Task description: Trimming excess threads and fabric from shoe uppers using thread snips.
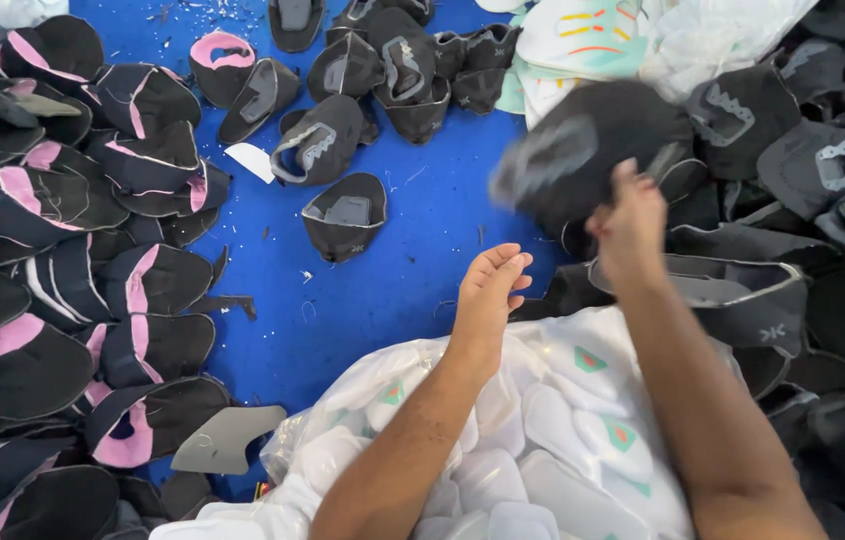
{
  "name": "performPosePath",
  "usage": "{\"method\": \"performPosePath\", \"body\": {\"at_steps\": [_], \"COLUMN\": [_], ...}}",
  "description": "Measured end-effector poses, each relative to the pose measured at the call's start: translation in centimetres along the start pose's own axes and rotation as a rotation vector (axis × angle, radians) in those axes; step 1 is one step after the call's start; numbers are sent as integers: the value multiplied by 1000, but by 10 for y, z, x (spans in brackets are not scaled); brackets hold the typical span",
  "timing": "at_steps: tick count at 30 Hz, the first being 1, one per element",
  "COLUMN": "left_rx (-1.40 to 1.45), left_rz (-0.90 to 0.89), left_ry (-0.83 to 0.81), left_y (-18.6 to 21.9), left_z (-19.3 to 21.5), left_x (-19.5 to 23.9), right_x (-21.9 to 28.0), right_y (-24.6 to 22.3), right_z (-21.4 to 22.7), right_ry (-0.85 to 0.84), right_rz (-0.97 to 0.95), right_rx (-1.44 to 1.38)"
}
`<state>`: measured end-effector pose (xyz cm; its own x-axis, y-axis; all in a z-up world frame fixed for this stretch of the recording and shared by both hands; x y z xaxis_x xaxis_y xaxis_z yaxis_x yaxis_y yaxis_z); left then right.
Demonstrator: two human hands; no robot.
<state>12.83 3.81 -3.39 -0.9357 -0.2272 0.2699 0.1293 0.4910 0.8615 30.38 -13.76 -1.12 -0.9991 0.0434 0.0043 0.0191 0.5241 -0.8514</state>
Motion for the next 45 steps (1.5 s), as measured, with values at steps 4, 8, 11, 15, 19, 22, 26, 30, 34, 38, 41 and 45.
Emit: {"method": "performPosePath", "body": {"at_steps": [4,8,11,15,19,22,26,30,34,38,41,45], "left_rx": [-11,-82,-109,-60,-99,-8,217,370,399,423,274,-71], "left_rz": [-4,-72,-217,-451,-397,-486,-475,-259,-318,-464,-539,-487], "left_ry": [-54,-221,-365,-552,-587,-613,-497,-131,-44,130,141,-185], "left_y": [-2,8,22,18,30,24,-44,44,65,75,70,63], "left_z": [-5,-23,-33,-37,-60,-57,-12,-21,-8,28,40,6], "left_x": [-1,10,31,52,86,93,50,71,64,55,52,53], "right_x": [53,104,129,153,185,198,206,212,192,152,125,121], "right_y": [-81,-108,-103,-89,-93,-86,-52,-19,-8,-43,-58,-71], "right_z": [-41,-69,-80,-83,-95,-84,-66,-54,-49,-38,-25,-37], "right_ry": [-135,-305,-377,-302,-281,-179,-138,-260,-270,-252,-234,-216], "right_rz": [74,109,116,52,-23,12,-13,-113,-225,-39,-29,-338], "right_rx": [-229,-332,-277,-262,-334,-286,-188,46,-19,-249,-289,-254]}}
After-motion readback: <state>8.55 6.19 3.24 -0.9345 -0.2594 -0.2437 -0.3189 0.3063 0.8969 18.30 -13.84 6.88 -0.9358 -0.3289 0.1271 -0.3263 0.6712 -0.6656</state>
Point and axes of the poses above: each hand's wrist, its own x-axis away from the middle knuckle, its own z-axis out of the back of the hand, y = z × x, the point moved 9 cm from there along -x, towards the middle knuckle, and after that the axes turned 10 degrees about -x, right-handed, at the moved point
